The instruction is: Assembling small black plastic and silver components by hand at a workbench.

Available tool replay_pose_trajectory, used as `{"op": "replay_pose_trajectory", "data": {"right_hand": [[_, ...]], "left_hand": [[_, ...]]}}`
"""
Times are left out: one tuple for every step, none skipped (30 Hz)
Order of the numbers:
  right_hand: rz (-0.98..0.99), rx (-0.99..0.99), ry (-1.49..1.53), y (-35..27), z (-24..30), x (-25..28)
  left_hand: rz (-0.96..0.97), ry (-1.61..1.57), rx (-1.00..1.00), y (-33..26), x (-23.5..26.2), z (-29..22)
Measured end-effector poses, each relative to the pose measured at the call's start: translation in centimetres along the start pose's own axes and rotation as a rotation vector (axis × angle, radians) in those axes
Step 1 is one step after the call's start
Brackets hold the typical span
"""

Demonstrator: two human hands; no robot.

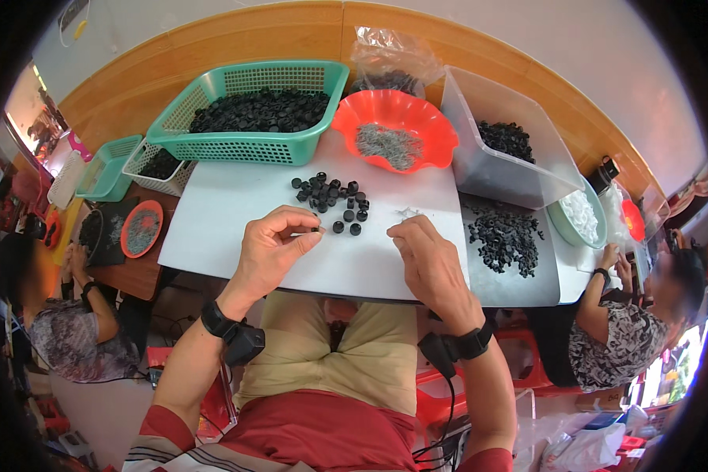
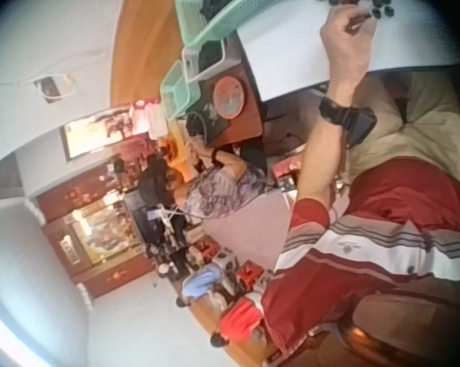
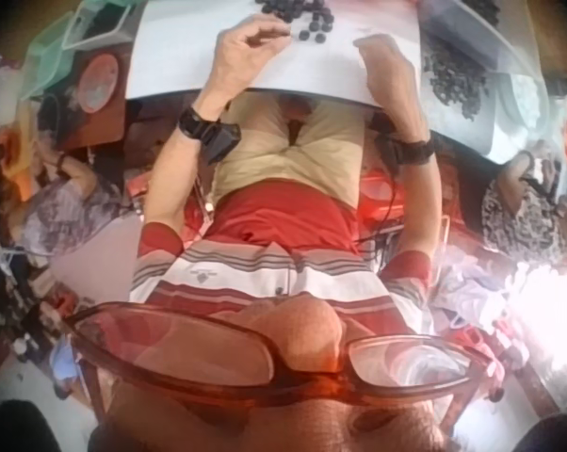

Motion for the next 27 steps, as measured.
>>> {"op": "replay_pose_trajectory", "data": {"right_hand": [[-0.073, 0.000, 0.123, 0.0, 0.3, 0.1], [-0.074, -0.001, 0.128, -0.2, 0.9, 0.1], [-0.047, -0.224, 0.311, -0.6, 1.2, -0.1], [-0.018, -0.447, 0.494, -1.0, 1.4, -0.5], [-0.022, -0.452, 0.494, -1.2, 1.9, -0.8], [-0.089, -0.420, 0.678, -1.2, 2.5, -1.1], [-0.157, -0.385, 0.860, -1.2, 3.1, -1.4], [-0.177, -0.368, 0.931, -1.1, 3.7, -1.6], [-0.180, -0.370, 0.934, -1.1, 4.1, -1.9], [-0.190, -0.364, 0.992, -1.1, 4.4, -2.1], [-0.200, -0.358, 1.051, -1.1, 4.7, -2.3], [-0.203, -0.356, 1.058, -1.1, 5.0, -2.5], [-0.205, -0.358, 1.061, -1.1, 5.2, -2.7], [-0.210, -0.346, 1.060, -1.2, 5.4, -3.0], [-0.215, -0.335, 1.058, -1.2, 5.5, -3.1], [-0.216, -0.336, 1.062, -1.4, 5.5, -3.3], [-0.216, -0.330, 1.074, -1.5, 5.4, -3.5], [-0.215, -0.323, 1.087, -1.6, 5.4, -3.6], [-0.216, -0.324, 1.088, -1.7, 5.5, -3.6], [-0.214, -0.329, 1.076, -1.8, 5.6, -3.6], [-0.213, -0.334, 1.062, -1.9, 5.6, -3.6], [-0.213, -0.335, 1.062, -2.0, 5.6, -3.6], [-0.220, -0.337, 1.055, -2.1, 5.7, -3.6], [-0.227, -0.338, 1.047, -2.1, 5.7, -3.6], [-0.228, -0.339, 1.048, -2.3, 5.7, -3.6], [-0.241, -0.336, 1.029, -2.4, 5.7, -3.6], [-0.253, -0.333, 1.010, -2.5, 5.6, -3.5]], "left_hand": [[0.000, 0.004, 0.002, -0.2, -0.1, 0.1], [0.023, -0.081, 0.062, -0.3, -0.2, 0.3], [0.046, -0.167, 0.122, -0.6, -0.4, 0.5], [0.045, -0.163, 0.125, -0.8, -0.6, 0.4], [0.062, -0.268, 0.182, -1.0, -1.0, 0.0], [0.079, -0.372, 0.240, -1.2, -1.4, -0.2], [0.083, -0.371, 0.243, -1.4, -1.7, -0.4], [0.081, -0.458, 0.279, -1.7, -1.9, -0.5], [0.079, -0.545, 0.315, -1.9, -2.1, -0.5], [0.081, -0.543, 0.317, -2.1, -2.2, -0.6], [0.083, -0.594, 0.346, -2.2, -2.3, -0.7], [0.085, -0.645, 0.373, -2.4, -2.4, -0.7], [0.086, -0.642, 0.376, -2.5, -2.5, -0.7], [0.099, -0.691, 0.377, -2.6, -2.6, -0.6], [0.113, -0.742, 0.378, -2.8, -2.7, -0.6], [0.112, -0.739, 0.380, -2.8, -2.7, -0.7], [0.114, -0.749, 0.379, -2.9, -2.9, -0.8], [0.115, -0.759, 0.378, -3.0, -3.0, -1.0], [0.115, -0.757, 0.380, -3.0, -3.0, -1.1], [0.128, -0.764, 0.382, -3.1, -3.1, -1.2], [0.141, -0.771, 0.384, -3.2, -3.1, -1.2], [0.142, -0.770, 0.385, -3.3, -3.2, -1.2], [0.140, -0.765, 0.386, -3.4, -3.2, -1.1], [0.138, -0.759, 0.386, -3.5, -3.2, -1.1], [0.139, -0.758, 0.387, -3.5, -3.3, -1.2], [0.142, -0.744, 0.371, -3.6, -3.4, -1.3], [0.144, -0.731, 0.354, -3.6, -3.5, -1.4]]}}
Point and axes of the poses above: each hand's wrist, its own y-axis towards the middle knuckle, its own x-axis out of the back of the hand, z = x × y, the point moved 2 cm from there along y, towards the middle knuckle
